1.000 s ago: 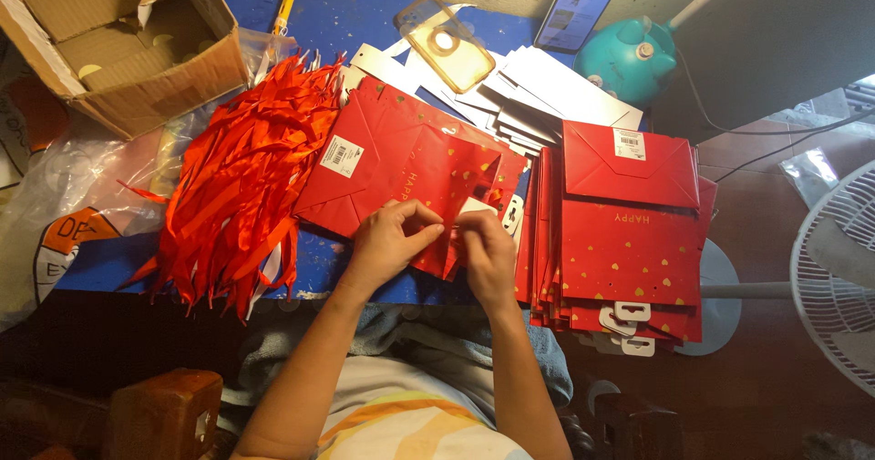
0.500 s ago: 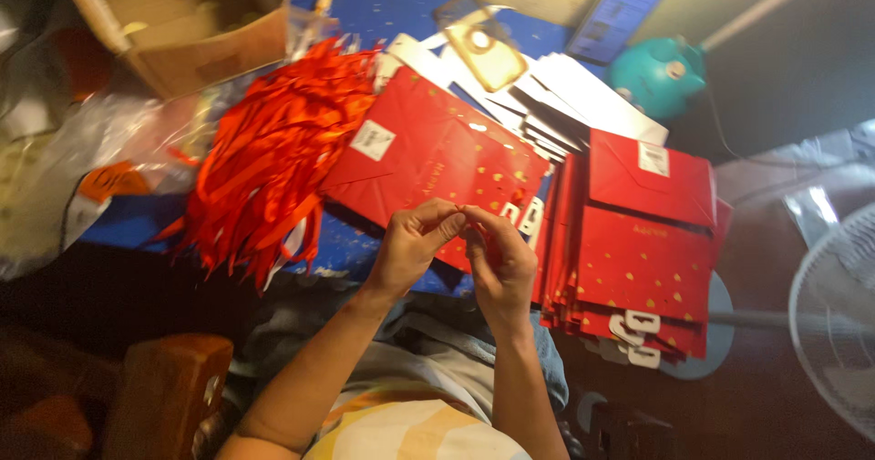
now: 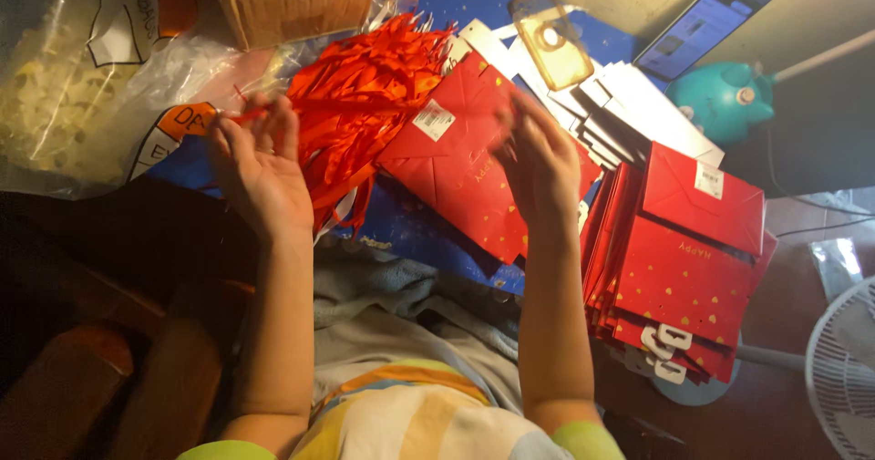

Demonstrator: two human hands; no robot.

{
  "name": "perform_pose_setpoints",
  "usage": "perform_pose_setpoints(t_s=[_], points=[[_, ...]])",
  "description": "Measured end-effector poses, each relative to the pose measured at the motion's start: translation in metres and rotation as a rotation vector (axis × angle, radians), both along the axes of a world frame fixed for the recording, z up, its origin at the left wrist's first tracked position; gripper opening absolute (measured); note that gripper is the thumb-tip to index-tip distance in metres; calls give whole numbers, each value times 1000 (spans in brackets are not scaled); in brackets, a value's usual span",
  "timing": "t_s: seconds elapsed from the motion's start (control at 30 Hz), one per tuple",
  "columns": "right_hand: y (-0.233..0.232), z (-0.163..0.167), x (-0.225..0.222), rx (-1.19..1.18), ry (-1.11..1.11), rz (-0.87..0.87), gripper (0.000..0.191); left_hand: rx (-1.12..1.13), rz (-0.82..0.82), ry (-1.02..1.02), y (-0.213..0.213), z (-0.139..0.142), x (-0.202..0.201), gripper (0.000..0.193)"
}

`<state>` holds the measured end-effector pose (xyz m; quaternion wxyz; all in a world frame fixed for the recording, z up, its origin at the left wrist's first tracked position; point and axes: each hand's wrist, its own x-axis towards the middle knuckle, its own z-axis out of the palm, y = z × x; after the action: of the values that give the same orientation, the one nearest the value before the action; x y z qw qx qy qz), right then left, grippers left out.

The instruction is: The person assembles red gift bags by inserting red ribbons through the bag handles and tying them. They handle multiple bags one at a time, threading ribbons and securing them before stacking the finished bags.

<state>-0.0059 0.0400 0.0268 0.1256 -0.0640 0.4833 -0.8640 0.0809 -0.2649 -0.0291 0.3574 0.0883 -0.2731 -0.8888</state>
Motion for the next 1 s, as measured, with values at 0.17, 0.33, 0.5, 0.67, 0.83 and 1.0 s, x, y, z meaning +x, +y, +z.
perform_pose_setpoints(t_s=[0.17,0.33,0.5,0.67,0.83,1.0], points=[[-30,12,-22,229,139,84,62,-463,265,-309,18,13,16,60],[-1,-20,-11,447,170,-84,39,-1155,496,-444,65,18,16,65],[33,-56,3,651,194,-180,27,-1717,-86,-387,127,8,-15,86],[52,-64,7,663,146,-166,22,-1958,-114,-540,149,0,-32,79],[49,-68,1,747,171,-196,21,-1931,-160,-503,157,5,-39,39],[44,-80,-10,585,159,-191,21,-1609,-270,-413,163,16,-40,23]])
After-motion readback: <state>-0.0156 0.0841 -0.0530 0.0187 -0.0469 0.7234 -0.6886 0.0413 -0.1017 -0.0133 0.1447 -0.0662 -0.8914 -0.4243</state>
